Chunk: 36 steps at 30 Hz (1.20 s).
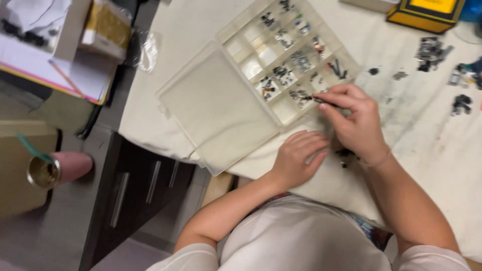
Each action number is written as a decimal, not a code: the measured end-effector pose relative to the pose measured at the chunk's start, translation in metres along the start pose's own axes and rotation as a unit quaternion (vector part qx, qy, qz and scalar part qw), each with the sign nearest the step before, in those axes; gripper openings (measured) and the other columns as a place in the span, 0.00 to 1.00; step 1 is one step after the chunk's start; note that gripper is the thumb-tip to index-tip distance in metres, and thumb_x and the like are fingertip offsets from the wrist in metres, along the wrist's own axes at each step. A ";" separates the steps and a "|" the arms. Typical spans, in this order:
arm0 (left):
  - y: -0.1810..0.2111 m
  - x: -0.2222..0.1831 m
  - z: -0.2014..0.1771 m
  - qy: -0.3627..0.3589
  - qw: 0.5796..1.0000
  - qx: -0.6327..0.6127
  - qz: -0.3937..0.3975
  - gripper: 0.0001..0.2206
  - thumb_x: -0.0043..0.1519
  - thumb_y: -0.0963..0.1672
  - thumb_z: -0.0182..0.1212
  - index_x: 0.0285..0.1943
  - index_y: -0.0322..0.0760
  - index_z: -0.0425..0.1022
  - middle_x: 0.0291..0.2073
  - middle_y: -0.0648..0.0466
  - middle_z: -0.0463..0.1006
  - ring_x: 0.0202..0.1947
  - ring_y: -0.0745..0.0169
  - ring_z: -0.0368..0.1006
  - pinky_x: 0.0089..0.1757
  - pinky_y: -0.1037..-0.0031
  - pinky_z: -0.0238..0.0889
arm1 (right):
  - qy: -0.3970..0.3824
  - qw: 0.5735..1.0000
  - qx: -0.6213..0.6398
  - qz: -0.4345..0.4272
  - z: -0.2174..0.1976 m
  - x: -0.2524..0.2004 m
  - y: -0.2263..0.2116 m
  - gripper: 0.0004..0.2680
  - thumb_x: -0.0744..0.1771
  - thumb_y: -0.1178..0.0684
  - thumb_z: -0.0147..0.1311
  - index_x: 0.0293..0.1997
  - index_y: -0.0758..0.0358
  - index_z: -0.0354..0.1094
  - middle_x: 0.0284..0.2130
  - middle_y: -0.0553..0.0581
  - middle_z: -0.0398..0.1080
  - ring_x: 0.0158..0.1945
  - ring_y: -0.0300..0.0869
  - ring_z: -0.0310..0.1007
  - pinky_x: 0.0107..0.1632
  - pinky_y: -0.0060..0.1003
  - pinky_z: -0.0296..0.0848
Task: Sorting and storing small mobile phone screws and internal components into a compartmented plastic box using tweezers.
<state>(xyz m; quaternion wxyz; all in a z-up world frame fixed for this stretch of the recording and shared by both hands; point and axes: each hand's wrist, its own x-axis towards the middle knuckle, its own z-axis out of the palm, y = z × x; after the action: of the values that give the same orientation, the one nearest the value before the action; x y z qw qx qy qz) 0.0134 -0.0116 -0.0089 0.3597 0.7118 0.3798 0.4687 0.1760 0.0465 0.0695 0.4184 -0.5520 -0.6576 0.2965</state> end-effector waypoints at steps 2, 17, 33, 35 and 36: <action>-0.004 -0.007 0.005 0.000 0.995 0.075 0.071 0.07 0.64 0.43 0.65 0.49 0.39 0.81 0.46 0.47 0.84 0.54 0.46 0.80 0.60 0.54 0.68 | 0.000 0.997 -0.047 -0.060 0.016 0.022 0.003 0.08 0.68 0.63 0.64 0.52 0.65 0.79 0.41 0.62 0.73 0.44 0.55 0.74 0.50 0.47 0.73; 0.010 0.005 -0.018 -0.207 0.941 0.227 0.139 0.23 0.68 0.54 0.52 0.65 0.39 0.72 0.60 0.44 0.76 0.69 0.44 0.65 0.67 0.42 0.51 | 0.109 0.951 -0.240 -0.160 0.008 0.015 -0.017 0.08 0.68 0.61 0.61 0.51 0.61 0.79 0.40 0.56 0.71 0.45 0.51 0.70 0.49 0.43 0.70; 0.010 0.006 -0.015 -0.357 0.831 0.390 0.175 0.31 0.71 0.61 0.52 0.81 0.57 0.53 0.79 0.48 0.52 0.79 0.45 0.48 0.70 0.43 0.44 | 0.036 0.972 -0.159 0.170 -0.061 -0.154 0.024 0.10 0.72 0.61 0.50 0.59 0.65 0.76 0.48 0.60 0.72 0.52 0.52 0.66 0.60 0.44 0.63; 0.010 0.005 -0.015 -0.360 0.829 0.389 0.178 0.32 0.71 0.62 0.53 0.81 0.56 0.54 0.78 0.48 0.53 0.79 0.45 0.48 0.69 0.43 0.46 | 0.025 0.969 -0.167 0.183 -0.056 -0.161 0.030 0.10 0.72 0.60 0.51 0.59 0.62 0.77 0.48 0.59 0.72 0.51 0.52 0.66 0.60 0.44 0.64; 0.010 0.006 -0.015 -0.358 0.834 0.382 0.176 0.31 0.71 0.61 0.53 0.80 0.55 0.55 0.78 0.47 0.52 0.79 0.45 0.47 0.69 0.43 0.45 | 0.036 0.972 -0.163 0.164 -0.054 -0.161 0.032 0.10 0.72 0.62 0.53 0.58 0.63 0.77 0.47 0.59 0.71 0.50 0.51 0.66 0.59 0.44 0.64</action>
<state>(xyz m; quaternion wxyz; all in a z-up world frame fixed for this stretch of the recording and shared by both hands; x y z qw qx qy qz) 0.0032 -0.0086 0.0066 0.0816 0.9654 0.2418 0.0541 0.2447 -0.1070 0.0321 0.2921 -0.7231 -0.5821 0.2302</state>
